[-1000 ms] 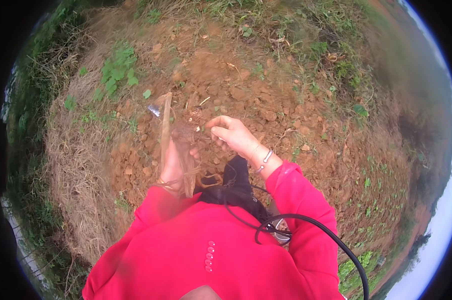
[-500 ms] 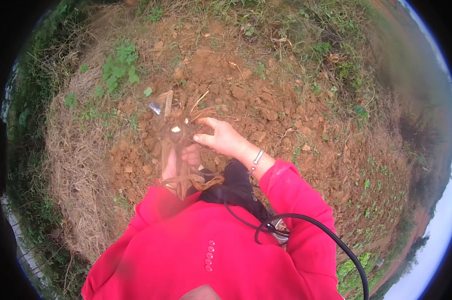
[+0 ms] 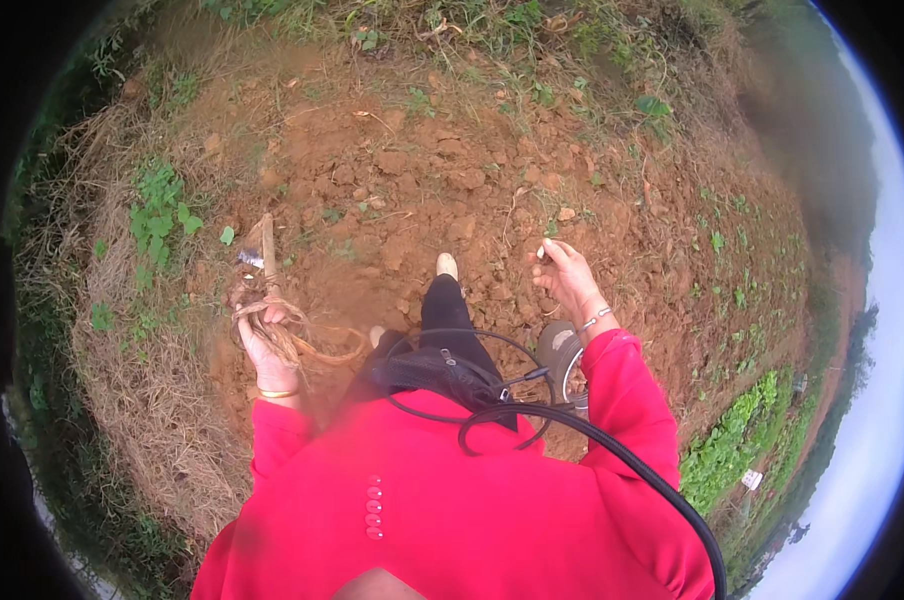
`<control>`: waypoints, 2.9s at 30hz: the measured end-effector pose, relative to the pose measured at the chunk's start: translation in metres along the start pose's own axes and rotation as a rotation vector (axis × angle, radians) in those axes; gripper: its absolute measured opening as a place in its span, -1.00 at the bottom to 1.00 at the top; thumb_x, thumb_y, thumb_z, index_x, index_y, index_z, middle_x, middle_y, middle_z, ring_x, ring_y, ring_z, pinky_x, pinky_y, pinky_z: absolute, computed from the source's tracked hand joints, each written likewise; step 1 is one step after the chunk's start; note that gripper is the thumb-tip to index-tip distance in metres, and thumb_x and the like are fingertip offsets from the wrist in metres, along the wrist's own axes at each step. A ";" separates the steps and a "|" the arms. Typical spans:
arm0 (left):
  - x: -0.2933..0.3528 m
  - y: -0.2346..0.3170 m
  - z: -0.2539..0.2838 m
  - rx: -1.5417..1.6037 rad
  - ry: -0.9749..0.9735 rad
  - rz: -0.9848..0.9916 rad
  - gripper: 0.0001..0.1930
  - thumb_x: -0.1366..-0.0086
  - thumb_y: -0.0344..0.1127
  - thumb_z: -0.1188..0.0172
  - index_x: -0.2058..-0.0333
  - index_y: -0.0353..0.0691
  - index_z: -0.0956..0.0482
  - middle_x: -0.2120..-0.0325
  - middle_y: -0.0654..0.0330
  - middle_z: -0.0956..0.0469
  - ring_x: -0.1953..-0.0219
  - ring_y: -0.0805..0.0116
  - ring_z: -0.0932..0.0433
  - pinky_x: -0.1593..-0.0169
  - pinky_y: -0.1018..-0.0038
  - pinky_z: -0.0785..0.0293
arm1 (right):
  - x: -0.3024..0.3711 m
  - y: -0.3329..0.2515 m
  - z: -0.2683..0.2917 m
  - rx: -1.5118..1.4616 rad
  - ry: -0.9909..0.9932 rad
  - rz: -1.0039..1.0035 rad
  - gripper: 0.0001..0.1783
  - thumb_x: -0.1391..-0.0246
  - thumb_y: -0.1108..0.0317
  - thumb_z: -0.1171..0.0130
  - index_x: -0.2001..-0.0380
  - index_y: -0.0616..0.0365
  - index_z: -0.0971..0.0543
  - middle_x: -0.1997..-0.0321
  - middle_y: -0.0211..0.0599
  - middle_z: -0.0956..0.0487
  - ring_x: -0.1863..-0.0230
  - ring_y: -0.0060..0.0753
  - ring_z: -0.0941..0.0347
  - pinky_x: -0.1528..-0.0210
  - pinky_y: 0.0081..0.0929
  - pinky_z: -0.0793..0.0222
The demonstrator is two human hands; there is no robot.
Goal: The person repeatedly pulls weeds by hand from a patch of soil and uses a hoe to loosen the ground and remove additional weeds. The person discards the pulled weeds to the side.
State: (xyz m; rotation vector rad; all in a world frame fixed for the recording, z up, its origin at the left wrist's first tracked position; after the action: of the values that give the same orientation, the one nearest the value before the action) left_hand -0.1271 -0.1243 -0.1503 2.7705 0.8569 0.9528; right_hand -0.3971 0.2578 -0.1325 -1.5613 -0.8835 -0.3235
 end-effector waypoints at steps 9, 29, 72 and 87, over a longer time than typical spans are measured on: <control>-0.003 0.015 0.039 -0.732 0.386 -0.067 -0.73 -0.25 -0.02 0.04 0.33 -0.09 -0.42 0.50 0.32 -0.44 0.46 0.43 -0.41 0.40 0.46 -0.36 | 0.131 0.206 0.199 -0.132 0.723 -0.251 -0.74 -0.03 0.34 -0.16 0.20 0.17 -0.45 0.33 -0.29 -0.47 0.43 -0.35 -0.45 0.48 -0.44 -0.47; 0.047 0.040 0.091 -0.558 0.317 0.139 -0.65 -0.17 -0.03 -0.12 0.12 -0.04 -0.46 0.22 0.29 -0.48 0.20 0.27 -0.46 0.24 0.18 -0.51 | 0.061 0.092 0.180 0.643 0.489 -0.012 -0.61 -0.08 0.33 -0.06 0.03 0.26 -0.41 0.24 -0.23 -0.54 0.39 -0.38 -0.53 0.48 -0.49 -0.47; 0.197 0.145 0.416 0.311 0.671 -0.479 -0.84 -0.21 -0.34 -0.03 0.23 -0.20 -0.43 0.32 0.13 -0.50 0.25 0.27 -0.50 0.14 0.39 -0.48 | 0.015 -0.105 -0.390 1.392 -0.637 1.443 -0.85 0.06 0.55 -0.09 0.35 0.21 -0.54 0.36 -0.16 -0.54 0.31 -0.20 -0.49 0.20 -0.43 -0.40; 0.212 0.229 0.245 -0.375 0.775 -0.782 -0.33 -0.23 -0.27 -0.08 -0.25 -0.08 0.03 0.04 0.08 -0.33 0.16 0.27 -0.47 0.25 0.42 -0.49 | 0.009 -0.096 -0.402 1.355 -0.640 1.402 -0.86 0.00 0.52 -0.05 0.34 0.25 -0.55 0.41 -0.20 -0.56 0.40 -0.37 -0.51 0.28 -0.49 -0.41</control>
State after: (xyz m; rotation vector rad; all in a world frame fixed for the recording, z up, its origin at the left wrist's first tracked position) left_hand 0.2653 -0.1796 -0.1729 1.4791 1.4738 1.7391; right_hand -0.3452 -0.1203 0.0273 -0.5979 -0.1023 1.5318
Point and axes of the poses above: each hand's wrist, its own x-axis away from the middle knuckle, its own z-axis out of the back of the hand, y = z × x, the point moved 4 cm from there along -x, towards the middle knuckle
